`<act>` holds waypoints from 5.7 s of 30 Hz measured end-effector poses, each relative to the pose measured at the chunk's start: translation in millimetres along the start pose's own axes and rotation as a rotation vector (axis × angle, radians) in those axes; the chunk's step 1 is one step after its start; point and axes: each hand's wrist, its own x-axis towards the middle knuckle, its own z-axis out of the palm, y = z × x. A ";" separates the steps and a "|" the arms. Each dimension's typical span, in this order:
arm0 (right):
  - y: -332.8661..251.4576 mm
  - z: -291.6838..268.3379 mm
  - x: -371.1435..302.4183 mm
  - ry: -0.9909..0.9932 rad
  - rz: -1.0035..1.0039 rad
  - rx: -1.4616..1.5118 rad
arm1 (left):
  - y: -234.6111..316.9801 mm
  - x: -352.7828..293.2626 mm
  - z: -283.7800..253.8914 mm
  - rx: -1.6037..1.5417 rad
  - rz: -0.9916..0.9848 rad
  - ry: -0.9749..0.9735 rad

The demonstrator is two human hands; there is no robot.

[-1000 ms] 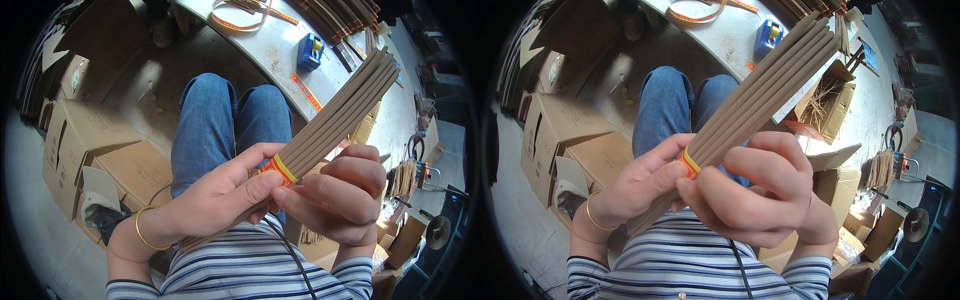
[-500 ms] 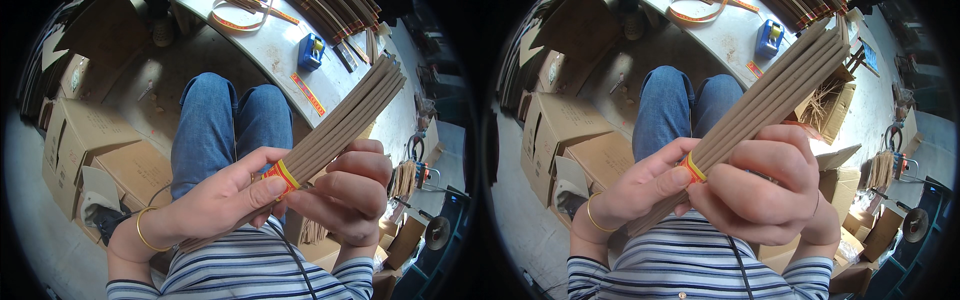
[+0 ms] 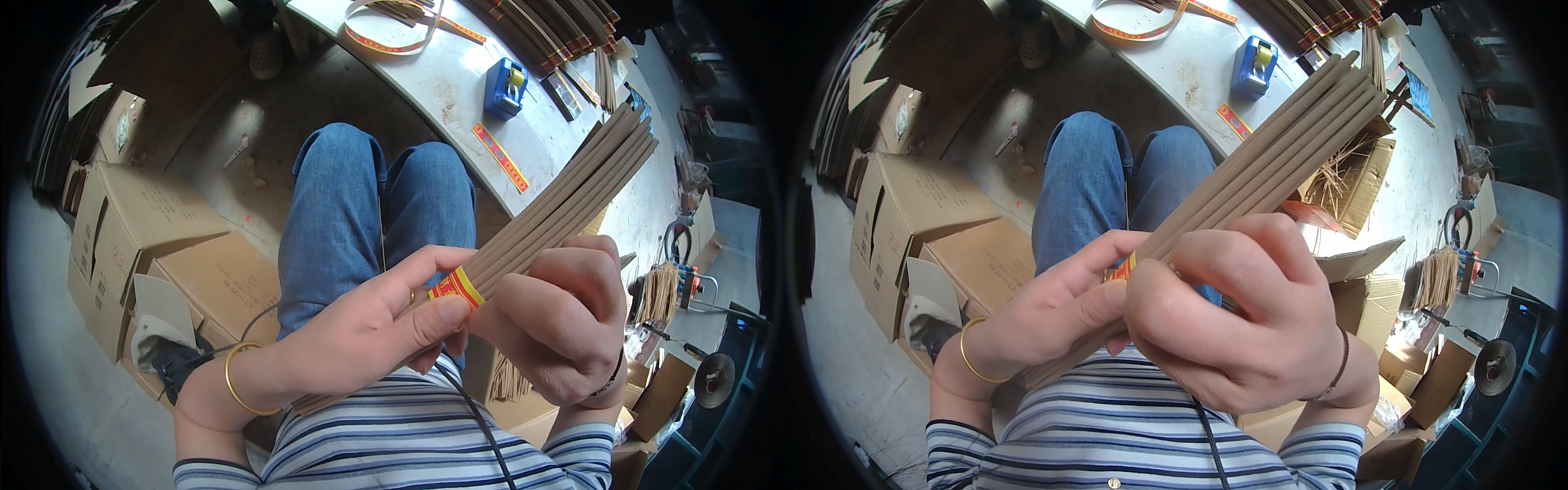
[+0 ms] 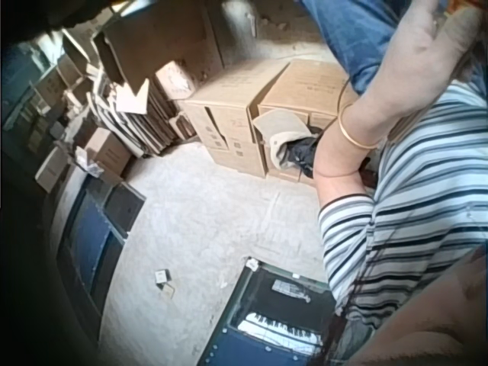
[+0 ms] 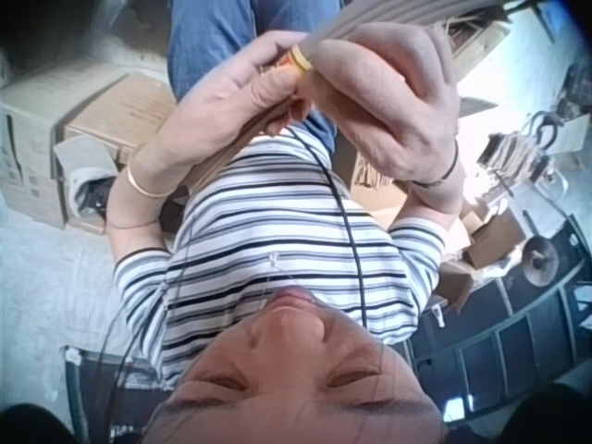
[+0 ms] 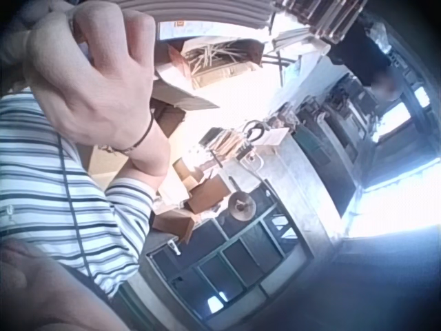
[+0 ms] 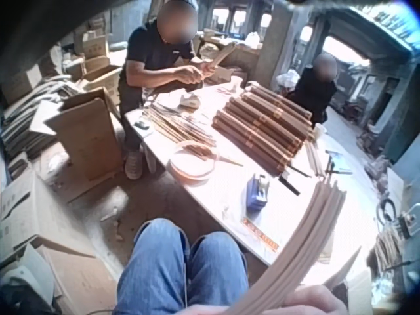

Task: The person gathers thin wooden sticks, aligns them into a bundle, and wraps a red and yellow paper band around the middle to secure them. The person repeats this process with multiple bundles, placing finished bundles on a nearby table.

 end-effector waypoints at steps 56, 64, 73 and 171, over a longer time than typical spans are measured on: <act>-11.3 -9.7 12.3 -0.137 0.242 0.260 | -7.9 1.9 -7.7 -0.034 0.044 -0.018; -5.7 -2.1 17.8 -0.119 0.171 0.158 | -11.5 4.1 -11.1 -0.002 0.086 -0.070; 1.4 2.9 18.6 -0.099 -0.061 0.044 | -11.2 4.0 -10.1 0.018 0.067 -0.056; 64.7 136.5 5.6 -0.187 0.357 1.357 | 136.0 70.7 14.1 0.394 0.867 0.028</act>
